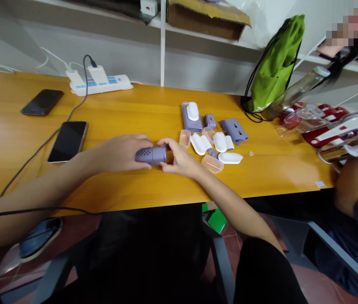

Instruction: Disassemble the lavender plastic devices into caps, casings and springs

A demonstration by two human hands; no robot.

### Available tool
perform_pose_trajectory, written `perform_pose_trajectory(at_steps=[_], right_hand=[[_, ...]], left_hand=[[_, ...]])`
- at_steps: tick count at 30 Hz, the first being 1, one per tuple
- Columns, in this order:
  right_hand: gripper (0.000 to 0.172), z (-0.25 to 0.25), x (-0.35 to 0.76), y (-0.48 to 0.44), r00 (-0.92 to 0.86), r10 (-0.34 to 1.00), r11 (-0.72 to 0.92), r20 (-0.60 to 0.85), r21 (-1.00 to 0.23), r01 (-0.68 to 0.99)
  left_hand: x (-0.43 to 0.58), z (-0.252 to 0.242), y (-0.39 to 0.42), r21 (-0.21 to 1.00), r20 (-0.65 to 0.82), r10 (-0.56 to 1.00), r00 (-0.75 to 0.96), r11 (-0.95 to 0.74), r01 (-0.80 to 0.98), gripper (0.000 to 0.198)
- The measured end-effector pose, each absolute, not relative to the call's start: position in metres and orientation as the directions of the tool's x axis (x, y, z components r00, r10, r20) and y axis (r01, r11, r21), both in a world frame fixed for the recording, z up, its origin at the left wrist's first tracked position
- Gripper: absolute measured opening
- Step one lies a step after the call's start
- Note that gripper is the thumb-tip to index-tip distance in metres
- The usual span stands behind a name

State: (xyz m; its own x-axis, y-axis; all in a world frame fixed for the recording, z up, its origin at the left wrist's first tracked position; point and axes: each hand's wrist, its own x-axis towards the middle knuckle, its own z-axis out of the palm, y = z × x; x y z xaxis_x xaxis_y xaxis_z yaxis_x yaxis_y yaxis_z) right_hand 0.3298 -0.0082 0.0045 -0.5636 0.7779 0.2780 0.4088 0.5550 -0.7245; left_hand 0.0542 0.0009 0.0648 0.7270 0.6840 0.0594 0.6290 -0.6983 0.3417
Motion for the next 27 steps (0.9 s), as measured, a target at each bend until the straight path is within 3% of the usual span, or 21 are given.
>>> perform_pose_trajectory(at_steps=[9,19,27], right_hand=[[0.047,0.012,0.329,-0.013,-0.607,0.757,0.626,0.244,-0.539,0.564],[0.034,0.017,0.324,-0.005,-0.680,0.711,0.664,0.177,-0.486,0.568],[0.036,0.019,0.323,-0.006,-0.688,0.711,0.661,0.147,-0.471,0.583]], left_hand=[[0.054,0.061,-0.008,0.329,0.050,0.708,0.704,-0.677,0.658,0.018],[0.054,0.059,-0.016,0.257,0.044,0.713,0.700,-0.686,0.681,0.022],[0.057,0.060,-0.018,0.236,0.011,0.722,0.691,-0.674,0.700,0.023]])
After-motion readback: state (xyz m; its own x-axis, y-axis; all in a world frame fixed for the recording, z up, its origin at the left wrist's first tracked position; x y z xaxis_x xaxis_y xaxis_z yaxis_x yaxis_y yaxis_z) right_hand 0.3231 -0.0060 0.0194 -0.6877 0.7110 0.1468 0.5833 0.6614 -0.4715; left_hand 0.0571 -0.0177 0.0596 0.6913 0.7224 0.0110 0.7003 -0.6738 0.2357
